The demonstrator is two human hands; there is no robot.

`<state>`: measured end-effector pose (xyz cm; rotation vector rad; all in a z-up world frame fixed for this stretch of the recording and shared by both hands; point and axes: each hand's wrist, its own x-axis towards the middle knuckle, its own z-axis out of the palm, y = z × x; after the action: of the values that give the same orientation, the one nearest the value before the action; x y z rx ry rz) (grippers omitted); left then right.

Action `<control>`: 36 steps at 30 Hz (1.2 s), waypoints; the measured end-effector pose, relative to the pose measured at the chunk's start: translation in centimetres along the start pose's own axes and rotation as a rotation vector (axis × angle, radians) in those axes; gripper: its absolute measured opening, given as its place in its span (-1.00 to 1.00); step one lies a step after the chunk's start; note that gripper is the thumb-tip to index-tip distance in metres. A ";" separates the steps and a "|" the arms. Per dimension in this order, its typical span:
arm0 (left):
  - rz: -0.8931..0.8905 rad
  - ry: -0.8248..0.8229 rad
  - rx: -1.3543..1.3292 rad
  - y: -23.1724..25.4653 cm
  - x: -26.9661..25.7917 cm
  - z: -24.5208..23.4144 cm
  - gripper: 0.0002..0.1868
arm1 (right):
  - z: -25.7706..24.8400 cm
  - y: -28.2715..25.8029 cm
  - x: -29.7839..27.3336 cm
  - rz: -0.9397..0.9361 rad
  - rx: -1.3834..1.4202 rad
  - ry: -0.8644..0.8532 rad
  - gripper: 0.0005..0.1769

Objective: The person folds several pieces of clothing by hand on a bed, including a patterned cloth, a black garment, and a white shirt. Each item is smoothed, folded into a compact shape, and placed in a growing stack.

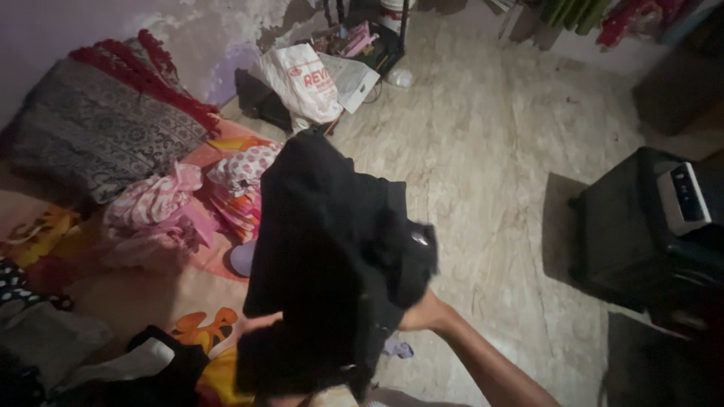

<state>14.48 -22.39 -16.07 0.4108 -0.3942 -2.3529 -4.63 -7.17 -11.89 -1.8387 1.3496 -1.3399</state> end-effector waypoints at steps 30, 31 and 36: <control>0.103 0.061 -0.010 2.8 -3.4 -2.1 0.00 | 2.3 -5.0 8.1 -0.011 0.247 0.192 -0.03; 0.101 0.058 -0.008 3.4 -3.6 -2.4 0.00 | 2.3 -5.2 8.3 0.089 0.264 0.123 -0.02; 0.070 0.079 0.006 6.5 -5.6 -4.4 0.00 | 4.1 -7.9 8.0 -0.015 0.034 -0.324 -0.17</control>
<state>23.98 -23.81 -16.47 0.4836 -0.3718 -2.2609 2.64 -12.00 -3.76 -1.9449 1.1384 -1.0098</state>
